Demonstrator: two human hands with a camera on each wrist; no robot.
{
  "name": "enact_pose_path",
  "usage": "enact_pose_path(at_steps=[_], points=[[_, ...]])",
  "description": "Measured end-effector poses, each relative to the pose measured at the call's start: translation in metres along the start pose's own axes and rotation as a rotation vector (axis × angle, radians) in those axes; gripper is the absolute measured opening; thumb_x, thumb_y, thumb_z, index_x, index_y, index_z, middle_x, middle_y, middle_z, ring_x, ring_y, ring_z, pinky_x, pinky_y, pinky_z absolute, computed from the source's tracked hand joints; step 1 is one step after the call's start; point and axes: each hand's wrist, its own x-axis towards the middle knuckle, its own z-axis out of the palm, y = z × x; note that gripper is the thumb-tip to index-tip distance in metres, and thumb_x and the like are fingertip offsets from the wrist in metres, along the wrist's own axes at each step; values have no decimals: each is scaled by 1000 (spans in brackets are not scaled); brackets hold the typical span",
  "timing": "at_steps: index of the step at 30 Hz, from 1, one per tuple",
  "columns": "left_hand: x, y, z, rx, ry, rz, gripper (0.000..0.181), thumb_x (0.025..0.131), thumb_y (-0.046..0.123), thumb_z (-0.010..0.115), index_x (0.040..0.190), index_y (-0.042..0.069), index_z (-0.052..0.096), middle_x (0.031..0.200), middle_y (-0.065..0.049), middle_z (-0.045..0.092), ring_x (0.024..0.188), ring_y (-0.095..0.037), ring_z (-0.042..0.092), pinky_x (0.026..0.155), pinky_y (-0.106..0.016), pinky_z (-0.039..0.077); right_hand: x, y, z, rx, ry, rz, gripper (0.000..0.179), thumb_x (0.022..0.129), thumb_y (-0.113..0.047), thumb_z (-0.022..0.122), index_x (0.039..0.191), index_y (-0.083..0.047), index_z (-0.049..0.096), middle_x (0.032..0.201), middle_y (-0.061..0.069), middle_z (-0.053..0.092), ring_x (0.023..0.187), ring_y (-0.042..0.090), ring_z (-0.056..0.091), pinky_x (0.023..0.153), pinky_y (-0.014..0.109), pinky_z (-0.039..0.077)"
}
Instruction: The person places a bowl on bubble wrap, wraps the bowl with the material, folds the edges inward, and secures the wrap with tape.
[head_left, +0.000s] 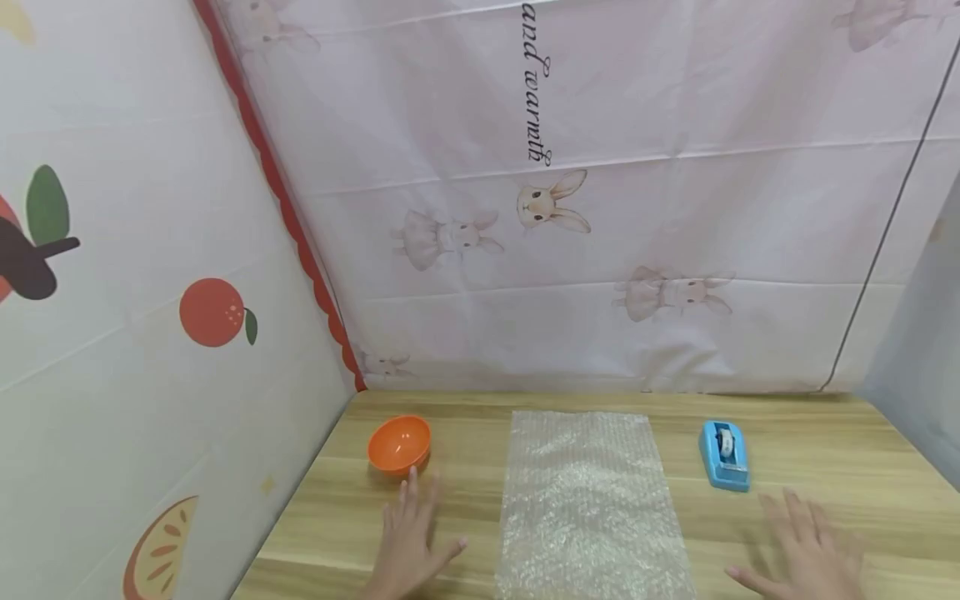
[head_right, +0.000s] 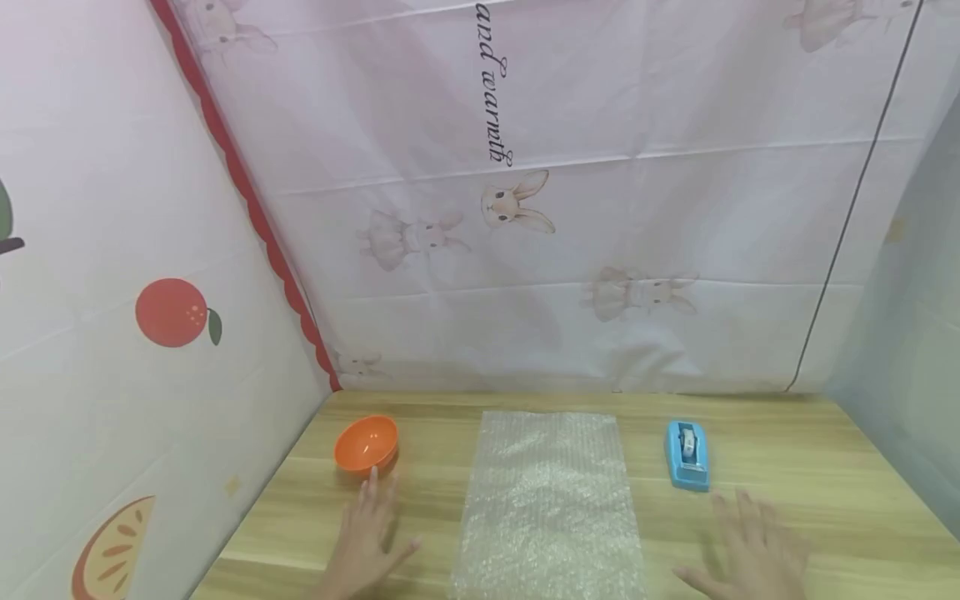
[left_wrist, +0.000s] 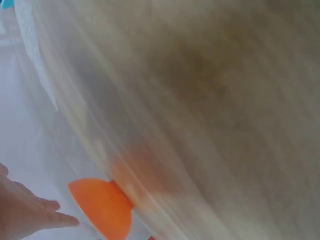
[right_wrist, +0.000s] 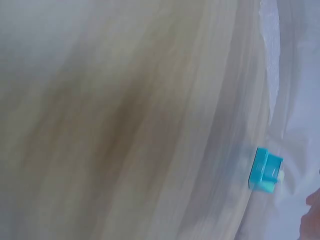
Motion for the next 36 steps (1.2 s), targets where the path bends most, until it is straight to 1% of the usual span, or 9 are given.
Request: enact_pose_path(at_steps=[4, 7, 13, 17, 22, 27, 32, 34, 36], points=[[8, 0, -7, -121, -9, -96, 88, 77, 51, 66, 145, 9, 29, 150, -25, 22, 130, -48, 33, 99, -69, 29, 4, -15, 6, 81, 27, -112, 108, 68, -50, 74, 148, -8, 14, 144, 33, 19, 132, 56, 8, 93, 79, 3], [13, -2, -11, -233, 1, -186, 89, 78, 48, 67, 145, 6, 26, 149, -22, 26, 130, -46, 35, 100, -65, 33, 6, -27, 13, 124, 49, -174, 104, 66, -45, 76, 146, -7, 21, 144, 32, 24, 130, 56, 16, 97, 78, 1], [19, -8, -14, -429, 12, -325, 83, 82, 40, 66, 144, 1, 26, 144, -27, 33, 125, -48, 39, 100, -59, 37, 11, -43, 21, 166, 101, -257, 86, 62, -37, 80, 128, 6, 45, 130, 33, 42, 113, 54, 37, 89, 73, 25], [22, -13, -17, -545, 50, -419, 79, 85, 35, 64, 142, -2, 25, 138, -31, 38, 118, -48, 46, 97, -54, 43, 11, -50, 25, 209, 74, -281, 79, 61, -31, 81, 121, 11, 49, 124, 35, 45, 108, 52, 43, 82, 68, 36], [26, -21, -19, -656, 116, -532, 77, 88, 34, 61, 142, -4, 23, 133, -31, 43, 113, -43, 52, 90, -48, 50, 10, -53, 31, 226, -3, -271, 74, 64, -27, 80, 120, 10, 51, 122, 35, 49, 107, 52, 48, 80, 66, 42], [33, -30, -20, -729, 157, -658, 80, 89, 46, 54, 145, 2, 19, 134, -29, 43, 118, -41, 48, 92, -46, 49, 10, -60, 33, 244, -93, -250, 70, 67, -26, 79, 122, 8, 51, 122, 33, 50, 107, 52, 49, 81, 62, 46], [41, -33, -26, -729, 186, -764, 83, 91, 50, 48, 145, -3, 14, 134, -32, 41, 119, -45, 44, 98, -52, 42, 13, -69, 28, 245, -228, -117, 63, 72, -27, 76, 122, 6, 54, 121, 26, 53, 110, 46, 50, 87, 57, 46], [43, -36, -27, -728, 191, -803, 84, 91, 50, 47, 145, -4, 13, 121, -31, 49, 106, -41, 52, 91, -47, 47, 17, -73, 25, 252, -286, -41, 61, 74, -29, 74, 121, 5, 55, 119, 24, 54, 109, 45, 51, 88, 56, 46], [45, -40, -26, -745, 189, -833, 85, 91, 51, 47, 146, -4, 11, 106, -23, 52, 93, -33, 55, 82, -39, 50, 19, -75, 24, 252, -327, 22, 60, 75, -31, 74, 120, 4, 56, 118, 22, 55, 109, 44, 51, 88, 56, 45]])
